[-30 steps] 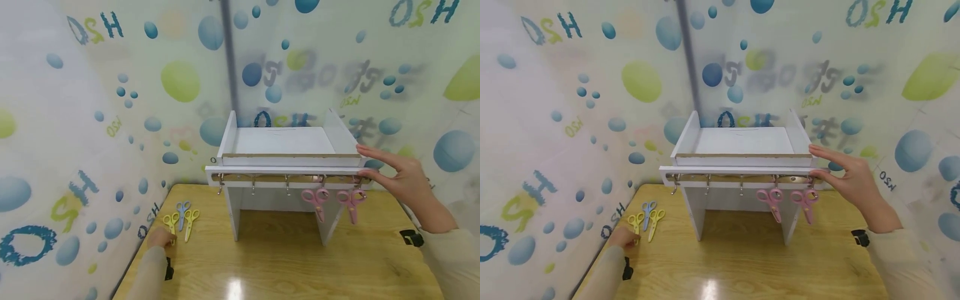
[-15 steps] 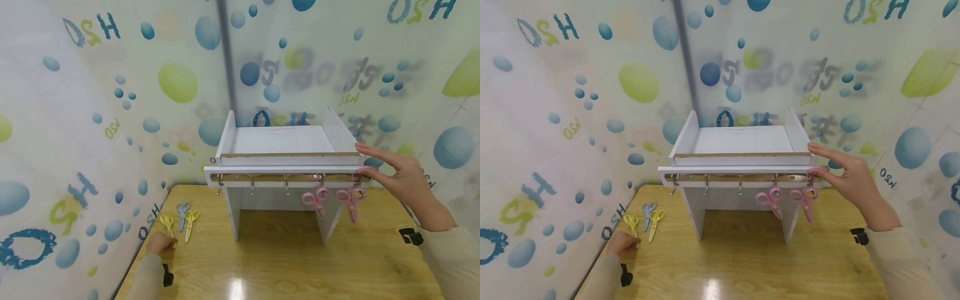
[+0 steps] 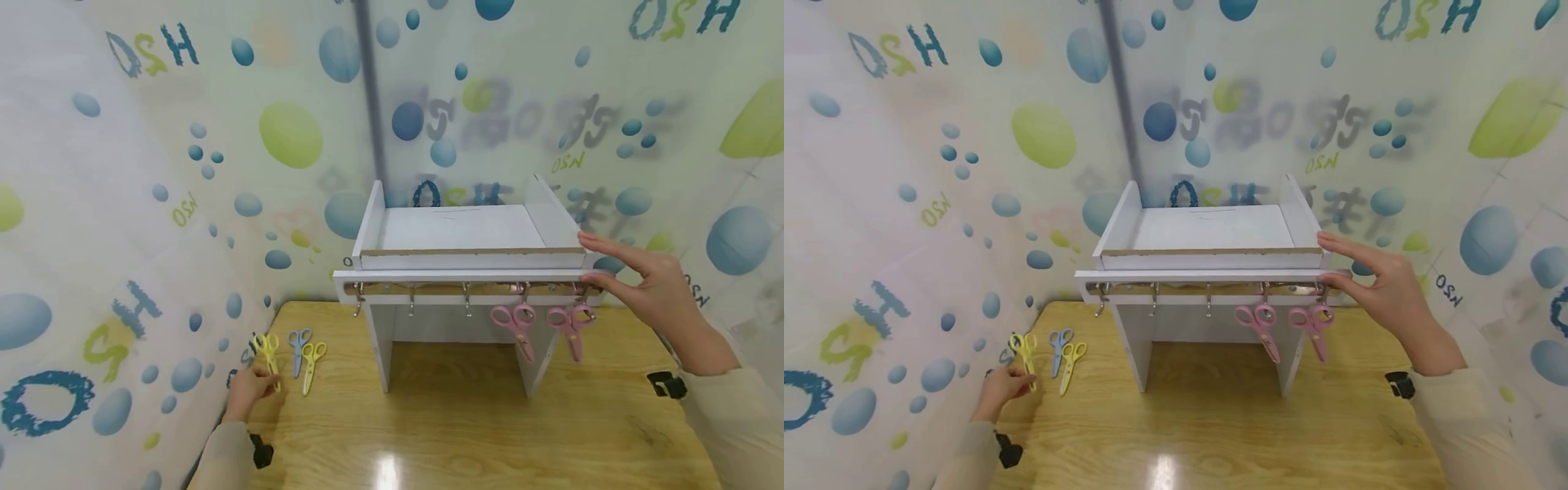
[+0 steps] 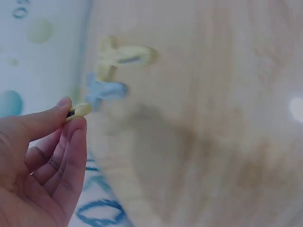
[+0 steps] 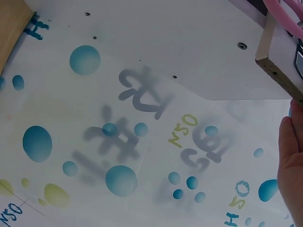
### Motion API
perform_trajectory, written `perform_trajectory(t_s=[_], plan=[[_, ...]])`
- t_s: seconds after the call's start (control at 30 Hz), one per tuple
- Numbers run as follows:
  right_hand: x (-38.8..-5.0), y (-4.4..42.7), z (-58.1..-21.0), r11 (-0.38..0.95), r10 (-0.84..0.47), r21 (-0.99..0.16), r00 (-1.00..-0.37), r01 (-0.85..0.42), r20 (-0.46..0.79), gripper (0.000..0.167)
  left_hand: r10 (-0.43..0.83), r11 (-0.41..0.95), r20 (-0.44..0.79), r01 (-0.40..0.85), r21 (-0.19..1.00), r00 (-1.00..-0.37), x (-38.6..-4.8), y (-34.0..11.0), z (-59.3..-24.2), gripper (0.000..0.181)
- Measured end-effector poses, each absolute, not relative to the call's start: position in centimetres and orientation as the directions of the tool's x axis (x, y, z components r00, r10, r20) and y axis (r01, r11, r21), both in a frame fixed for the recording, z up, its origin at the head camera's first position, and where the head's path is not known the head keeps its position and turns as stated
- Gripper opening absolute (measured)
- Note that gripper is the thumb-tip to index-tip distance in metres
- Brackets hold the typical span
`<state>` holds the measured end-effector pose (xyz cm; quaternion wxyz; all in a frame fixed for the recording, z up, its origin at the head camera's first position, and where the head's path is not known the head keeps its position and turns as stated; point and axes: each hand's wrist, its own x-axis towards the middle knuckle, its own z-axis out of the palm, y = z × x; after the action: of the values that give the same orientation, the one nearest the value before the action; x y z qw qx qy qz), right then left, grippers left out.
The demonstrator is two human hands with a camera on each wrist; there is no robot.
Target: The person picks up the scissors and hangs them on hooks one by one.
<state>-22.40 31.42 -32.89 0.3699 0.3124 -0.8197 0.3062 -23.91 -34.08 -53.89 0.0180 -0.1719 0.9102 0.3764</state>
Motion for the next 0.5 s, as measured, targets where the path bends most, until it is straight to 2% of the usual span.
perform_trajectory(t_s=[0.1, 0.37, 0.5], plan=[[-22.3, 31.4, -33.0, 0.62, -0.286, -0.27, -0.534, -0.736, 0.796, 0.061, -0.287, 0.642, -0.132, -0.293, 0.709, -0.949, -24.0, -33.2, -52.5, 0.02], [-22.1, 31.3, -32.8, 0.617, -0.286, -0.271, -0.531, -0.739, 0.798, 0.058, -0.21, 0.596, 0.043, -0.093, 0.798, -0.977, -24.0, -29.7, -47.6, 0.019], [-22.0, 31.4, -32.7, 0.619, -0.284, -0.269, -0.53, -0.738, 0.799, 0.056, -0.164, 0.615, 0.163, 0.029, 0.788, -0.973, -23.3, -27.5, -44.3, 0.018]])
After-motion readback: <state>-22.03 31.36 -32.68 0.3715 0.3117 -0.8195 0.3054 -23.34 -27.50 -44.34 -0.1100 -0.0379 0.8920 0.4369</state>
